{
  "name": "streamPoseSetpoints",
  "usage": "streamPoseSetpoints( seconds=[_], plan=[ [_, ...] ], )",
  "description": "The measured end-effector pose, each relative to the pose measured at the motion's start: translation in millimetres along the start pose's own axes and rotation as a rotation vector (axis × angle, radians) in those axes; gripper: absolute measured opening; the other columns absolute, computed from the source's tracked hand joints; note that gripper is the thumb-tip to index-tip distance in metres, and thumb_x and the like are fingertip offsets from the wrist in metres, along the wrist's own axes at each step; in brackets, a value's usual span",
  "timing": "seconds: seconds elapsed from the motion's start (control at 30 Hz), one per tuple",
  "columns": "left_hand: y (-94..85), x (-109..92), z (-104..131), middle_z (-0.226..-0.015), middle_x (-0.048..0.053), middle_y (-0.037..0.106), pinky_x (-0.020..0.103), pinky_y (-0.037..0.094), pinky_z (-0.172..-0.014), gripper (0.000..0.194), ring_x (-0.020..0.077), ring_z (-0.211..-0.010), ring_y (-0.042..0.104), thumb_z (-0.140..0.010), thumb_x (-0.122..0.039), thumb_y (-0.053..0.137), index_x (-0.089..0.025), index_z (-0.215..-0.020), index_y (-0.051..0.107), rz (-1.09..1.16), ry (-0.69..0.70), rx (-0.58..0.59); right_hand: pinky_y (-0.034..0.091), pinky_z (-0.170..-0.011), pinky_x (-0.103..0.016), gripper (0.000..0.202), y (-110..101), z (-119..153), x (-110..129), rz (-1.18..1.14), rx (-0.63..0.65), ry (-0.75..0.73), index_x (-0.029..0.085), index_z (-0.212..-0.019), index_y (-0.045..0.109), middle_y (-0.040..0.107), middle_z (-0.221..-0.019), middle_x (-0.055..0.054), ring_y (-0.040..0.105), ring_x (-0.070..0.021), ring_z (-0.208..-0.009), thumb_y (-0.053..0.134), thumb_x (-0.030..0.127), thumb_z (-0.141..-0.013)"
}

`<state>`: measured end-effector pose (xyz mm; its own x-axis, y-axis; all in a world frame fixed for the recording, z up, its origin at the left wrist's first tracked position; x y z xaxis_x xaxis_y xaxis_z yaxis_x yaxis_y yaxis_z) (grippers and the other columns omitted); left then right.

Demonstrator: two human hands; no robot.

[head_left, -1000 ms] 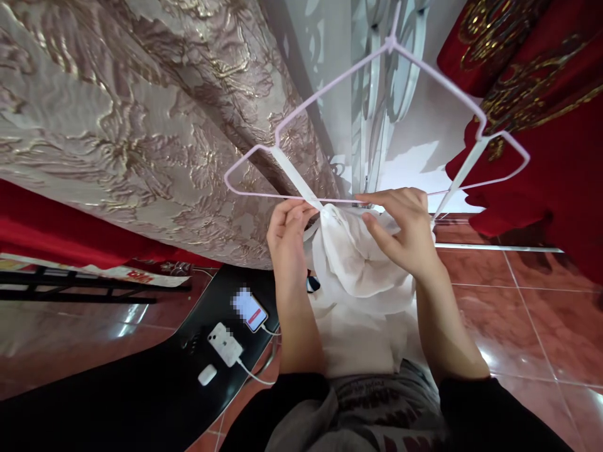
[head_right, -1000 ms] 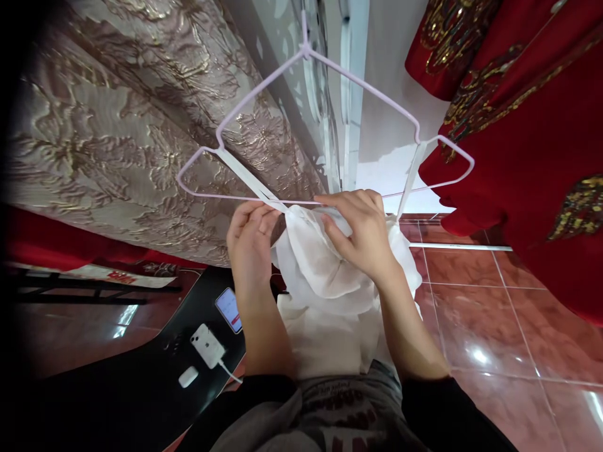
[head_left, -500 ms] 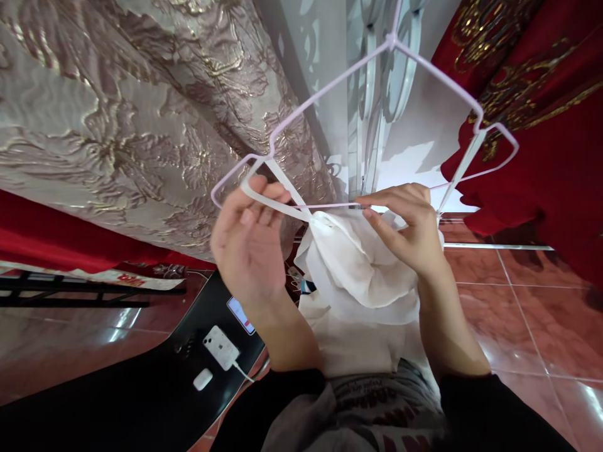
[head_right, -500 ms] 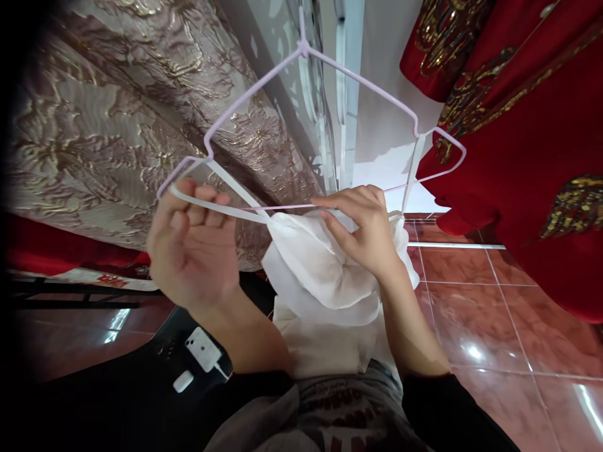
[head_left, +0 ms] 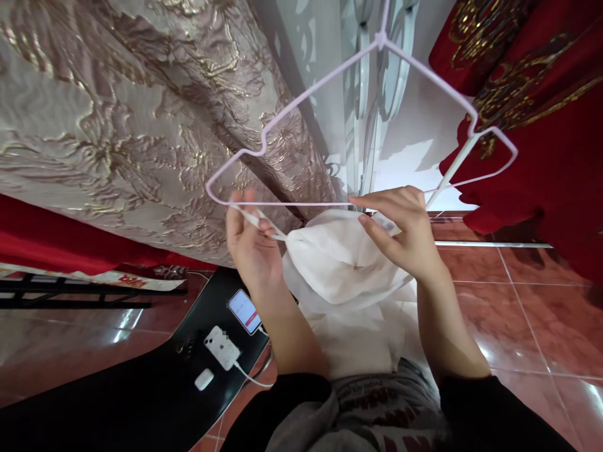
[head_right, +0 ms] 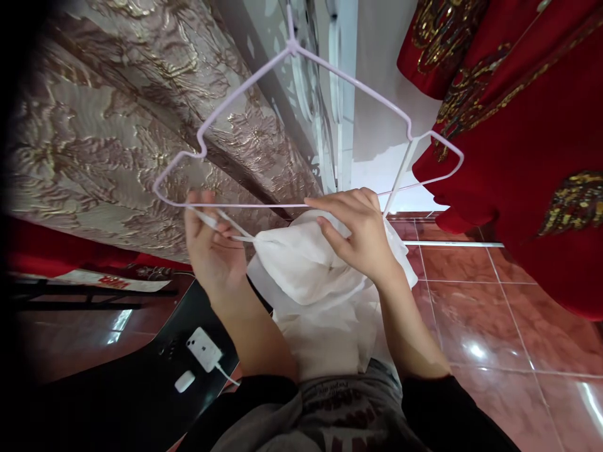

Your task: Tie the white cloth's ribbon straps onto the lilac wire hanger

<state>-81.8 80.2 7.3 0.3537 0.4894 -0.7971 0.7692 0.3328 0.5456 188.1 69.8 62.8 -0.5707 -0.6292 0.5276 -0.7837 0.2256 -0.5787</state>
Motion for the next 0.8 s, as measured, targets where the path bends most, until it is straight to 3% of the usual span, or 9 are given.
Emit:
streamPoseSetpoints(
  seconds=[0.13, 0.2, 0.23, 0.33, 0.4, 0.53, 0.67, 0.8],
  plan=[
    [23.1, 0.8, 13.9, -0.114, 0.004, 0.08, 0.027, 0.049, -0.059, 0.025, 0.0098, -0.061, 0.058, -0.085, -0.025, 0.087, -0.027, -0.11, 0.08, -0.063, -0.045, 0.117, 0.044, -0.104, -0.043, 0.03, 8.4, 1.0, 12.1, -0.004, 0.008, -0.009, 0.033, -0.13, 0.072, 0.078, -0.122, 0.002, 0.07, -0.0184, -0.112, 0.064, 0.03, -0.101],
    [32.4, -2.8, 17.5, -0.109, 0.004, 0.081, 0.025, 0.048, -0.057, 0.026, 0.0098, -0.059, 0.058, -0.081, -0.028, 0.091, -0.026, -0.104, 0.08, -0.02, -0.052, 0.12, 0.048, -0.108, -0.046, 0.032, 7.3, 6.0, 16.2, -0.04, -0.074, 0.002, 0.035, -0.132, 0.071, 0.075, -0.13, 0.0, 0.069, -0.0207, -0.119, 0.064, 0.028, -0.101],
    [35.6, -4.0, 18.7, -0.106, 0.003, 0.081, 0.024, 0.046, -0.055, 0.025, 0.0093, -0.058, 0.058, -0.08, -0.028, 0.092, -0.025, -0.102, 0.08, 0.009, -0.062, 0.118, 0.049, -0.11, -0.048, 0.033, 2.3, 10.9, 16.0, -0.066, -0.18, 0.016, 0.036, -0.131, 0.071, 0.073, -0.133, -0.001, 0.068, -0.0222, -0.123, 0.064, 0.028, -0.1],
    [41.1, -5.0, 21.0, -0.097, 0.004, 0.081, 0.022, 0.042, -0.05, 0.024, 0.008, -0.054, 0.053, -0.077, -0.028, 0.093, -0.023, -0.096, 0.078, 0.051, -0.091, 0.128, 0.054, -0.109, -0.05, 0.031, -24.1, 40.2, 1.6, -0.13, -0.674, 0.116, 0.036, -0.125, 0.074, 0.066, -0.132, -0.006, 0.064, -0.0256, -0.128, 0.066, 0.027, -0.097],
    [43.0, -4.8, 22.0, -0.093, 0.004, 0.08, 0.022, 0.042, -0.049, 0.024, 0.0082, -0.052, 0.051, -0.077, -0.029, 0.092, -0.022, -0.092, 0.075, 0.032, -0.088, 0.139, 0.057, -0.103, -0.049, 0.03, -31.7, 57.3, -16.3, -0.178, -0.822, 0.226, 0.034, -0.123, 0.074, 0.066, -0.125, -0.009, 0.067, -0.0251, -0.12, 0.068, 0.028, -0.095],
    [45.4, -0.6, 23.7, -0.092, 0.004, 0.079, 0.022, 0.045, -0.05, 0.023, 0.0084, -0.051, 0.053, -0.077, -0.026, 0.089, -0.021, -0.088, 0.07, 0.012, -0.093, 0.127, 0.06, -0.089, -0.042, 0.038, -26.5, 59.4, -46.8, -0.308, -0.646, 0.387, 0.03, -0.131, 0.069, 0.07, -0.118, -0.008, 0.07, -0.0208, -0.103, 0.07, 0.03, -0.093],
    [46.8, 1.1, 25.4, -0.094, 0.004, 0.081, 0.022, 0.048, -0.051, 0.016, 0.0092, -0.051, 0.056, -0.081, -0.026, 0.083, -0.021, -0.088, 0.069, -0.009, -0.079, 0.129, 0.056, -0.087, -0.033, 0.046, -34.2, 63.0, -48.8, -0.316, -0.746, 0.385, 0.029, -0.131, 0.068, 0.065, -0.134, -0.006, 0.066, -0.0147, -0.103, 0.073, 0.023, -0.086],
    [48.2, -1.2, 26.7, -0.098, 0.005, 0.083, 0.023, 0.051, -0.053, 0.008, 0.0098, -0.051, 0.06, -0.087, -0.026, 0.075, -0.02, -0.091, 0.071, -0.011, -0.033, 0.178, 0.052, -0.092, -0.032, 0.052, -30.8, 63.7, -45.5, -0.319, -0.719, 0.456, 0.028, -0.134, 0.065, 0.064, -0.133, -0.005, 0.064, -0.0145, -0.111, 0.075, 0.025, -0.082]
  ],
)
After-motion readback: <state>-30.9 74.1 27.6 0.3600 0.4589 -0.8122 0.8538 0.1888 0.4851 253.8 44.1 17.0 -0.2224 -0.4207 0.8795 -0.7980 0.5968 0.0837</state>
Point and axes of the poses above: each hand's wrist, its own z-axis away from the middle knuckle, its own y-axis out of the palm, x = y × z, the point moved 7 cm from there along -z, towards the middle knuckle
